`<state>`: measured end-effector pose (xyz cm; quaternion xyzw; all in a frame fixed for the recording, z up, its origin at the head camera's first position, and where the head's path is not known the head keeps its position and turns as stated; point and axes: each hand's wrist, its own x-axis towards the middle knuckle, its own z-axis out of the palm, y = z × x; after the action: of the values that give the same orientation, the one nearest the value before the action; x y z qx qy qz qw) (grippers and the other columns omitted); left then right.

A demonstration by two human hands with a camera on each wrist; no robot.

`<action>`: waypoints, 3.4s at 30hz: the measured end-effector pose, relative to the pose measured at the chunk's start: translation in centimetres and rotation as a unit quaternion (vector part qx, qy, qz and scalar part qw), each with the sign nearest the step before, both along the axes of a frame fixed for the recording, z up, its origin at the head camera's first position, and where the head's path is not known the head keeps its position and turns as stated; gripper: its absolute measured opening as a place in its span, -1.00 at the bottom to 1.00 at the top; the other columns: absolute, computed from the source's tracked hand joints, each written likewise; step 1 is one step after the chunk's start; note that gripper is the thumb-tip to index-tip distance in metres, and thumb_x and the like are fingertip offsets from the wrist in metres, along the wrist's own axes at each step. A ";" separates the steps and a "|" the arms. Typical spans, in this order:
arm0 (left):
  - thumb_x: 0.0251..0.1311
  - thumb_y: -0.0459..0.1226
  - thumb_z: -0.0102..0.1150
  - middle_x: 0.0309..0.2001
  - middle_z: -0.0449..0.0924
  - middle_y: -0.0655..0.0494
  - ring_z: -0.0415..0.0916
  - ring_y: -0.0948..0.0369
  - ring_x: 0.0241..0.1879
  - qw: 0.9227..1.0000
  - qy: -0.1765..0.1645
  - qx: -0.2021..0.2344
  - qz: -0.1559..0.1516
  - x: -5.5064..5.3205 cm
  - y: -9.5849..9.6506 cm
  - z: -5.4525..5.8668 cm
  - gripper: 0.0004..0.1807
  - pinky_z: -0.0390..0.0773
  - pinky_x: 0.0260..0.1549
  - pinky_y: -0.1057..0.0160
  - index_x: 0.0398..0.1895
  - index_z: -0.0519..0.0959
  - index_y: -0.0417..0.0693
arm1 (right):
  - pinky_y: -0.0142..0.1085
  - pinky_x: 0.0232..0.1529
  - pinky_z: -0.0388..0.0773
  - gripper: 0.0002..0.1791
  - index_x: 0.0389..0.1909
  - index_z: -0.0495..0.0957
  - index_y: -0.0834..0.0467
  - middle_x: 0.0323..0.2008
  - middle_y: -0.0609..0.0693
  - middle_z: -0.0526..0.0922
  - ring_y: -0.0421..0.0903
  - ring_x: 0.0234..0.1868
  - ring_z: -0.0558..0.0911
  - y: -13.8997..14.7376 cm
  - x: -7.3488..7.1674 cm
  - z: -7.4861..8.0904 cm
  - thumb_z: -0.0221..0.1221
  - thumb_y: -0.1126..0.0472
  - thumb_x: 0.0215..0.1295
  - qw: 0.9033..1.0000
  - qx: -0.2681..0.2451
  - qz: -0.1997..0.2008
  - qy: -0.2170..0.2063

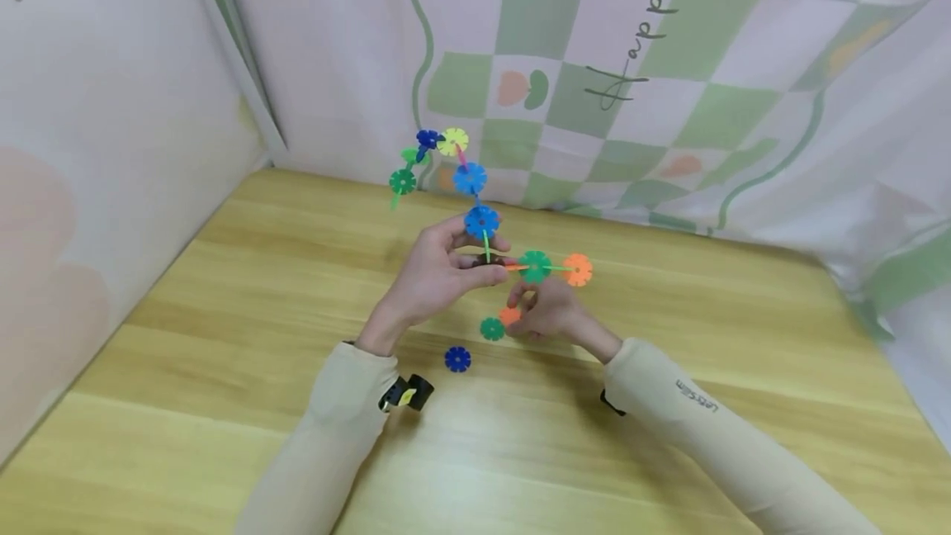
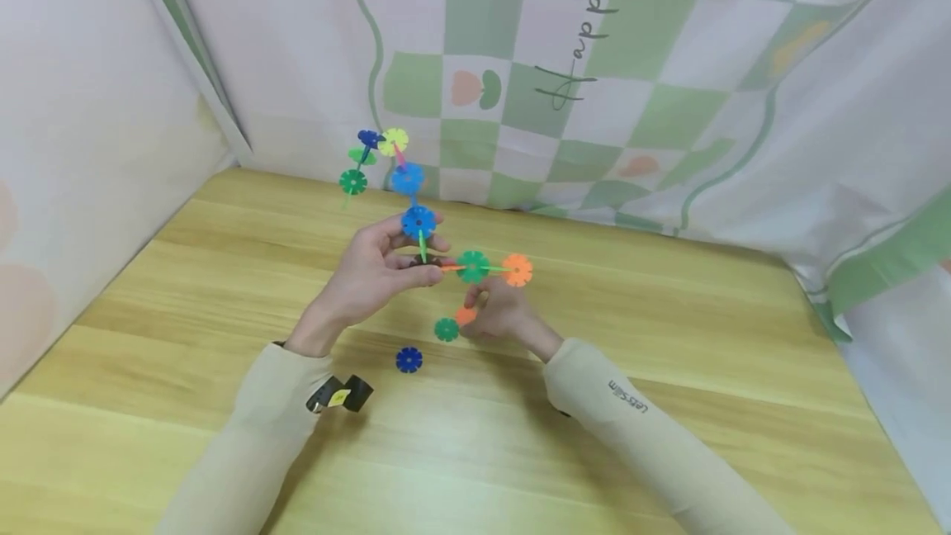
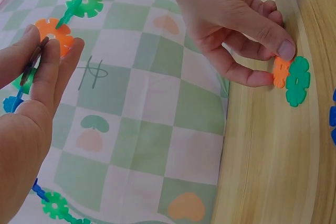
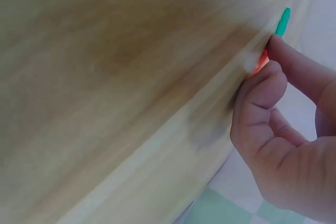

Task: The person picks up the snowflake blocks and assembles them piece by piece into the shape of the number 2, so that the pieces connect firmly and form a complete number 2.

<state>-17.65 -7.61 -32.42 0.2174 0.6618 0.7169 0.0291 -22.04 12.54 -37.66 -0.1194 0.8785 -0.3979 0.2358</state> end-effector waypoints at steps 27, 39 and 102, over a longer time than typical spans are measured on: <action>0.12 -0.54 0.24 -0.05 0.53 -0.16 0.63 -0.01 -0.12 0.999 -0.037 -0.014 0.016 0.3 -2.7 -1.3 -0.40 0.64 -0.16 0.12 0.27 0.36 -0.23 | -0.35 -0.15 0.62 -0.71 0.02 0.39 0.48 -0.29 -0.03 0.67 -0.18 -0.26 0.68 5.1 3.1 3.5 0.11 0.44 0.32 0.949 -0.297 -0.100 -0.043; 0.14 -0.54 0.22 -0.02 0.51 -0.30 0.61 -0.14 -0.10 0.998 -0.038 -0.032 0.036 0.9 -5.0 -1.7 -0.38 0.65 -0.19 0.11 0.31 0.33 -0.22 | -0.34 -0.16 0.63 -0.86 -0.14 0.50 0.30 -0.29 0.01 0.67 -0.15 -0.25 0.68 3.8 3.7 4.0 0.12 0.47 0.30 0.917 -0.377 -0.115 -0.054; 0.11 -0.61 0.19 -0.07 0.50 -0.30 0.64 -0.07 -0.18 0.999 -0.024 -0.020 0.030 1.1 -5.4 -1.3 -0.42 0.64 -0.18 0.15 0.25 0.37 -0.27 | -0.45 -0.32 0.60 -0.96 -0.36 0.67 0.34 -0.39 0.07 0.72 -0.24 -0.39 0.67 0.5 5.5 3.9 0.27 0.47 0.16 0.898 -0.253 -0.136 0.333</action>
<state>-16.52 -13.01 -33.73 0.1795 0.6816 0.7088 0.0277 -16.51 13.09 -33.78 -0.1798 0.7832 -0.5719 -0.1649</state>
